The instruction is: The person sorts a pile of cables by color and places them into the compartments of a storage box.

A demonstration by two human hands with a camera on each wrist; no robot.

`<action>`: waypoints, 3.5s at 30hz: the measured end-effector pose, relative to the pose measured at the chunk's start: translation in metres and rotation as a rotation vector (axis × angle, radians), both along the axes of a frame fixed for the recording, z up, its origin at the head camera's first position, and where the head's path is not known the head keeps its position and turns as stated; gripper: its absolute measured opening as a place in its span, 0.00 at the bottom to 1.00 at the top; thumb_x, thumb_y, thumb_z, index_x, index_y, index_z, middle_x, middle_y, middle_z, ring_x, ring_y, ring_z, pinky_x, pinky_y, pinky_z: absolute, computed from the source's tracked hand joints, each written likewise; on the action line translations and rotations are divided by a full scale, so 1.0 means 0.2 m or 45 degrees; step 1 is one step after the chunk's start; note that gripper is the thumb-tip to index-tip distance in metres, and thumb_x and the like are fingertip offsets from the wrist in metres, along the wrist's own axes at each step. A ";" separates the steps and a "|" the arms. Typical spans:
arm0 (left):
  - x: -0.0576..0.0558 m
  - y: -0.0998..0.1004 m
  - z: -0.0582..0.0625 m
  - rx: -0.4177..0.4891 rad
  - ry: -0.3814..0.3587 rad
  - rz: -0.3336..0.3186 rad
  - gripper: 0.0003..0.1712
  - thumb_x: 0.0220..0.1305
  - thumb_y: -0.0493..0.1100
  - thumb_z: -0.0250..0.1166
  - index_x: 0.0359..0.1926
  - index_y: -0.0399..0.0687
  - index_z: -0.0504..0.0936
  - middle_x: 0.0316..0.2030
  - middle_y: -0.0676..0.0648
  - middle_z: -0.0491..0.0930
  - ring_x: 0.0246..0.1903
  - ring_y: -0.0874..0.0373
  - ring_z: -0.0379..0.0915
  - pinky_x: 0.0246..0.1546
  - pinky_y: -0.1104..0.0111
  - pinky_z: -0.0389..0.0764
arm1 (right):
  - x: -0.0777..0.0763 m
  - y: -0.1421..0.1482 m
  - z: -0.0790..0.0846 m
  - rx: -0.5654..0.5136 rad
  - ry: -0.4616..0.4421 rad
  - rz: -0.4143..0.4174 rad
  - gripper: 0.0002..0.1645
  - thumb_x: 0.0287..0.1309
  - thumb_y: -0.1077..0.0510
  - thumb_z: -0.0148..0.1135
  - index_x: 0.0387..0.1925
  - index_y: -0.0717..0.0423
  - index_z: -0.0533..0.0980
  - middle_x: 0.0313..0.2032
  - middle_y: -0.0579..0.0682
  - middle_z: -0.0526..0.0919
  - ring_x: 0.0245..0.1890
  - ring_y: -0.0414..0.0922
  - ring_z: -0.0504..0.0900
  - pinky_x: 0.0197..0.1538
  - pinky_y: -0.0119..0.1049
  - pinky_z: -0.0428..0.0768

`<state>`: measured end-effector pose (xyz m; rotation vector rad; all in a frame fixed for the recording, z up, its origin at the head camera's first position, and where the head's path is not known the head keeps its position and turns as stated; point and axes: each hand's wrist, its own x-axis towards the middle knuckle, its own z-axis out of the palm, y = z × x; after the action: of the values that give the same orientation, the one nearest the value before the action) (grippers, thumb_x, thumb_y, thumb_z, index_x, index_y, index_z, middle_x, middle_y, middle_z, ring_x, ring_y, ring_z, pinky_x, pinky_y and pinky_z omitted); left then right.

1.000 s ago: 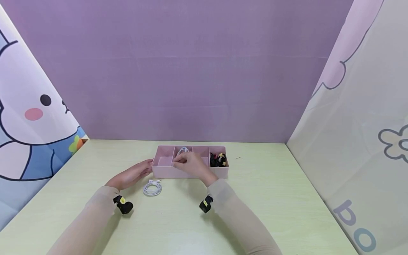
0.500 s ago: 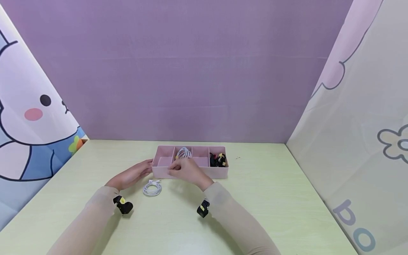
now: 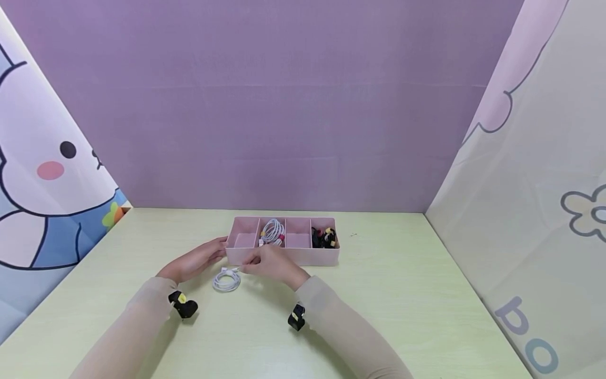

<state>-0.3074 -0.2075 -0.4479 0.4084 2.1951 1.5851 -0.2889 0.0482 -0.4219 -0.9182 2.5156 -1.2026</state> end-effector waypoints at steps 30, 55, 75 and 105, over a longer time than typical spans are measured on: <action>0.00 0.01 0.01 0.012 0.013 -0.020 0.33 0.81 0.49 0.41 0.78 0.37 0.50 0.77 0.39 0.48 0.76 0.43 0.42 0.75 0.53 0.50 | -0.01 -0.12 -0.09 0.257 0.076 -0.017 0.10 0.59 0.48 0.72 0.31 0.49 0.88 0.23 0.34 0.81 0.23 0.34 0.75 0.29 0.26 0.75; 0.02 0.01 0.02 0.009 0.022 -0.021 0.33 0.80 0.46 0.40 0.78 0.36 0.49 0.77 0.38 0.48 0.76 0.43 0.42 0.75 0.52 0.50 | -0.01 -0.18 -0.08 0.334 0.003 -0.042 0.08 0.52 0.50 0.77 0.28 0.48 0.87 0.23 0.35 0.81 0.25 0.34 0.75 0.30 0.25 0.74; 0.00 0.01 0.01 -0.006 0.020 -0.038 0.34 0.83 0.52 0.37 0.78 0.38 0.48 0.77 0.40 0.48 0.75 0.44 0.45 0.75 0.55 0.51 | 0.00 -0.13 -0.06 0.346 -0.118 -0.016 0.10 0.53 0.59 0.72 0.19 0.47 0.82 0.19 0.40 0.80 0.20 0.36 0.73 0.25 0.25 0.71; 0.01 0.01 0.02 0.006 -0.016 -0.015 0.33 0.81 0.48 0.38 0.79 0.38 0.46 0.76 0.38 0.52 0.75 0.43 0.48 0.75 0.55 0.51 | 0.01 -0.07 -0.07 0.104 -0.199 0.029 0.04 0.56 0.61 0.70 0.34 0.57 0.86 0.24 0.40 0.84 0.23 0.39 0.81 0.28 0.29 0.83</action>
<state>-0.3050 -0.2046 -0.4430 0.4111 2.1763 1.5822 -0.2865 0.0340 -0.4350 -0.7992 2.4051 -1.1100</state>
